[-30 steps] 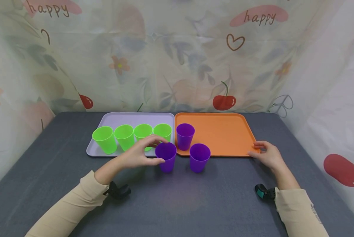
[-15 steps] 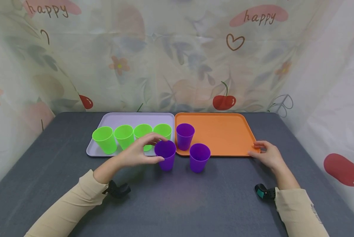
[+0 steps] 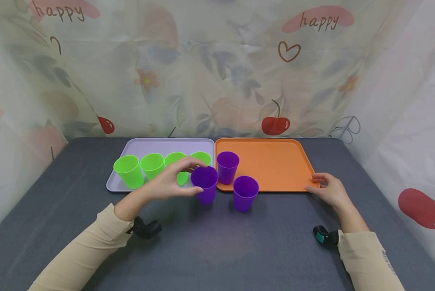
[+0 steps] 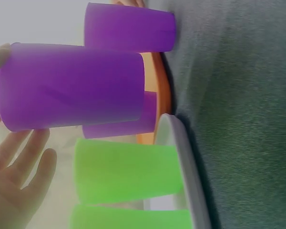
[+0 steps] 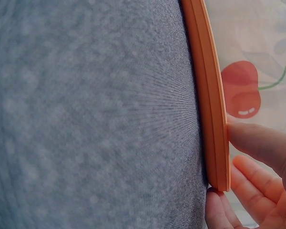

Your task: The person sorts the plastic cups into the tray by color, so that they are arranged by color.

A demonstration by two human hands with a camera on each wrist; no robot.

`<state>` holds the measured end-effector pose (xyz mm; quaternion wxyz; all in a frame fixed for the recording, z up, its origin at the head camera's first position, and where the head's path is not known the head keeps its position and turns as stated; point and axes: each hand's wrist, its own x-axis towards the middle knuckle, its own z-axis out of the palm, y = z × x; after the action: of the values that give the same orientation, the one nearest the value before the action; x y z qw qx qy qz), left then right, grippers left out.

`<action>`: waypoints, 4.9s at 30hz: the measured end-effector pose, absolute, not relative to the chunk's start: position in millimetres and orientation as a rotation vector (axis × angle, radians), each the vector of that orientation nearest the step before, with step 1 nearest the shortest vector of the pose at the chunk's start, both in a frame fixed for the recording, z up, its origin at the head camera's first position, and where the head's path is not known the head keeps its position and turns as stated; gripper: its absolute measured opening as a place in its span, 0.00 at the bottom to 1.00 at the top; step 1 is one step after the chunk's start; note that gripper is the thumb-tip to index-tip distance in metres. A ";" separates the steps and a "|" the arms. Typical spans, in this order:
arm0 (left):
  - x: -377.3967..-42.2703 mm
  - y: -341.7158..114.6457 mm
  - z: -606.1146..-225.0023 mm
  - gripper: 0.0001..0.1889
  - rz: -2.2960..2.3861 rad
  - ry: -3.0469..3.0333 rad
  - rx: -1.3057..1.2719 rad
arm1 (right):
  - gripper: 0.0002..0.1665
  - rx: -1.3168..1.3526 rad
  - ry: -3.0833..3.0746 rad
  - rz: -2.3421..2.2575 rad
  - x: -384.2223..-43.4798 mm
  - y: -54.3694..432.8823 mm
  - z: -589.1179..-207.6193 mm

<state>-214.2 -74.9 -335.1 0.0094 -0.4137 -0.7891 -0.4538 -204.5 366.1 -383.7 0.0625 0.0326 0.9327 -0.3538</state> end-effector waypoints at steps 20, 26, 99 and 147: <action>-217.4 -63.5 -304.0 0.27 -1.348 -2.387 -1.338 | 0.42 0.094 2.808 -1.053 -203.7 365.4 -381.4; -219.6 -58.7 -296.7 0.26 -1.340 -2.364 -1.345 | 0.41 0.095 2.808 -1.053 -203.9 364.8 -380.7; -274.9 42.5 -318.5 0.23 -1.004 -2.710 -1.299 | 0.42 0.089 2.825 -1.061 -205.5 368.1 -383.9; -277.3 42.0 -325.9 0.31 -0.744 -2.829 -1.169 | 0.42 0.094 2.809 -1.069 -204.7 367.2 -383.3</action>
<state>-277.3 42.0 -325.9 -0.0042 -0.3712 -0.8980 -0.2363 -204.7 367.2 -383.3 0.0671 0.0313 0.9320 -0.3548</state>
